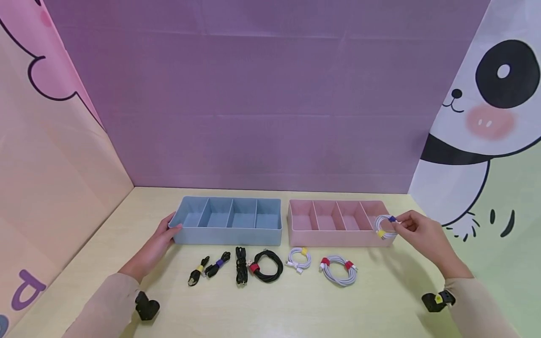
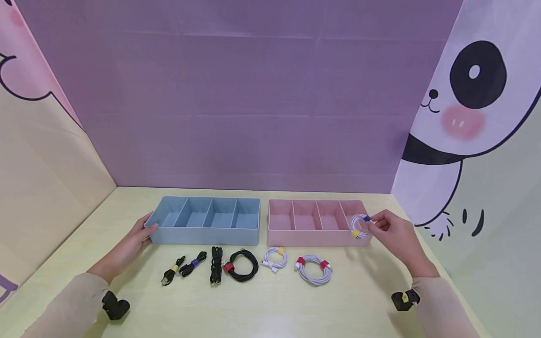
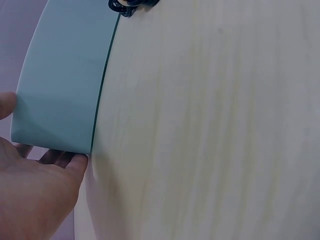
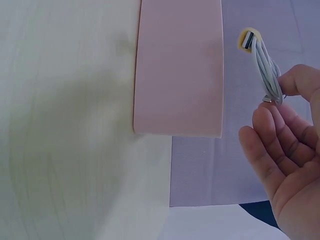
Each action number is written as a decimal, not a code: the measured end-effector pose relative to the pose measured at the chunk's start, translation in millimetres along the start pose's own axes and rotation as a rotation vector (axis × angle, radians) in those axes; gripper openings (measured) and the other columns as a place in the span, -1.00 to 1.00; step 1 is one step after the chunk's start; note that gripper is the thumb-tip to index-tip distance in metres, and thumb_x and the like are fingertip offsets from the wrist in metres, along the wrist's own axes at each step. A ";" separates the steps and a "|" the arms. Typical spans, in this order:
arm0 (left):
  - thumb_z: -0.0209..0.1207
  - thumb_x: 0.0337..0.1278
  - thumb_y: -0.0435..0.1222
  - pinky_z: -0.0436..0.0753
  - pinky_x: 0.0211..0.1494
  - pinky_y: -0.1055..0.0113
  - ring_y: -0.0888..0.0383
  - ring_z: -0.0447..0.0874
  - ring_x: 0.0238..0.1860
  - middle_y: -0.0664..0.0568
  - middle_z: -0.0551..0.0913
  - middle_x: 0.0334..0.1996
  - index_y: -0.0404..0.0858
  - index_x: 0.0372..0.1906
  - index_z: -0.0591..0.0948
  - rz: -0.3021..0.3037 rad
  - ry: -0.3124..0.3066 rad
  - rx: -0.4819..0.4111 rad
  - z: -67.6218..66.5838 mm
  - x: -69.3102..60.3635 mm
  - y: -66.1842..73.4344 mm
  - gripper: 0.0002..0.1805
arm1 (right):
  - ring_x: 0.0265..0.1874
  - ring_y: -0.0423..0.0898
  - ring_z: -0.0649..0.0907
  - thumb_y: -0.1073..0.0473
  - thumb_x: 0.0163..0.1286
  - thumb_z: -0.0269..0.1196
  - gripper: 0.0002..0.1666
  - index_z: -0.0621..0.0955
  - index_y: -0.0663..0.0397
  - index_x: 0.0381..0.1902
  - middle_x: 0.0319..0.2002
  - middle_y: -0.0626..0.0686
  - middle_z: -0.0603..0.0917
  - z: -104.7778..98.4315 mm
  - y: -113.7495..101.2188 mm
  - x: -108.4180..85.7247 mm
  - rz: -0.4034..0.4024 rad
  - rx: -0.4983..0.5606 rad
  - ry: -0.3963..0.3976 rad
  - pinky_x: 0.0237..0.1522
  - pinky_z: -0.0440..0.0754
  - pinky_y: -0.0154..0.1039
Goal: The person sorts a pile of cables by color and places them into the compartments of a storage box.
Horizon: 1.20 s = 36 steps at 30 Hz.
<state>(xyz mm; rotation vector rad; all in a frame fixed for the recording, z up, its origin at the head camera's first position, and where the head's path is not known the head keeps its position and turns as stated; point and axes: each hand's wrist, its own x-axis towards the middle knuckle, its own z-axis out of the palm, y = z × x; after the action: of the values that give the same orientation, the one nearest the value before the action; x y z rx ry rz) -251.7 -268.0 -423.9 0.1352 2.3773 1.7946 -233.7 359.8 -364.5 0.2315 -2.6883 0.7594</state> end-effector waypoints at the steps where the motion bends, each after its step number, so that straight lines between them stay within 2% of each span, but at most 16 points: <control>1: -0.21 0.62 -0.09 -0.13 0.51 -0.25 -0.29 -0.39 0.54 -0.32 -0.47 0.55 -0.28 0.57 -0.45 0.003 -0.002 -0.003 -0.3 0.4 -0.2 -0.16 | -0.46 -0.19 0.56 0.10 0.40 0.28 -0.76 0.63 0.20 -0.19 -0.42 -0.02 0.66 -0.7 -0.3 1.0 0.006 0.001 0.003 -0.49 0.54 -0.33; 9: -0.21 0.61 -0.07 -0.14 0.52 -0.23 -0.28 -0.41 0.54 -0.29 -0.47 0.56 -0.25 0.57 -0.44 0.000 0.003 0.000 -0.6 0.9 -0.8 -0.16 | -0.43 -0.16 0.57 0.10 0.42 0.28 -0.74 0.63 0.23 -0.16 -0.41 0.00 0.66 -1.1 -1.9 4.5 0.018 0.019 -0.008 -0.47 0.55 -0.34; 14: -0.21 0.62 -0.08 -0.13 0.51 -0.26 -0.30 -0.40 0.54 -0.32 -0.48 0.55 -0.26 0.57 -0.46 -0.007 0.005 -0.001 0.3 0.8 0.3 -0.16 | -0.40 -0.09 0.58 0.10 0.42 0.28 -0.74 0.63 0.22 -0.16 -0.41 0.00 0.66 5.3 1.2 8.6 0.026 0.023 -0.018 -0.45 0.57 -0.35; 27: -0.22 0.61 -0.05 -0.14 0.51 -0.24 -0.29 -0.41 0.54 -0.30 -0.48 0.56 -0.23 0.58 -0.45 -0.029 0.008 0.003 2.2 -1.1 1.8 -0.17 | -0.38 -0.09 0.59 0.11 0.40 0.31 -0.73 0.63 0.25 -0.16 -0.37 0.04 0.68 18.3 -4.1 19.6 0.022 0.062 -0.014 -0.44 0.57 -0.37; 36: -0.25 0.63 -0.11 -0.12 0.51 -0.26 -0.32 -0.40 0.53 -0.34 -0.48 0.54 -0.26 0.56 -0.47 -0.017 -0.001 0.008 2.1 0.1 0.1 -0.19 | -0.36 -0.07 0.58 0.12 0.40 0.30 -0.74 0.63 0.25 -0.16 -0.37 0.03 0.67 25.1 -7.6 25.4 0.023 0.066 -0.028 -0.42 0.56 -0.36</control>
<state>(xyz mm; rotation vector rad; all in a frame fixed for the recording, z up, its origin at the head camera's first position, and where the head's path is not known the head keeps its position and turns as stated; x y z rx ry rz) -251.4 -266.0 -424.4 0.1164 2.3775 1.7778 -262.3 338.4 -371.8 0.2286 -2.6989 0.8596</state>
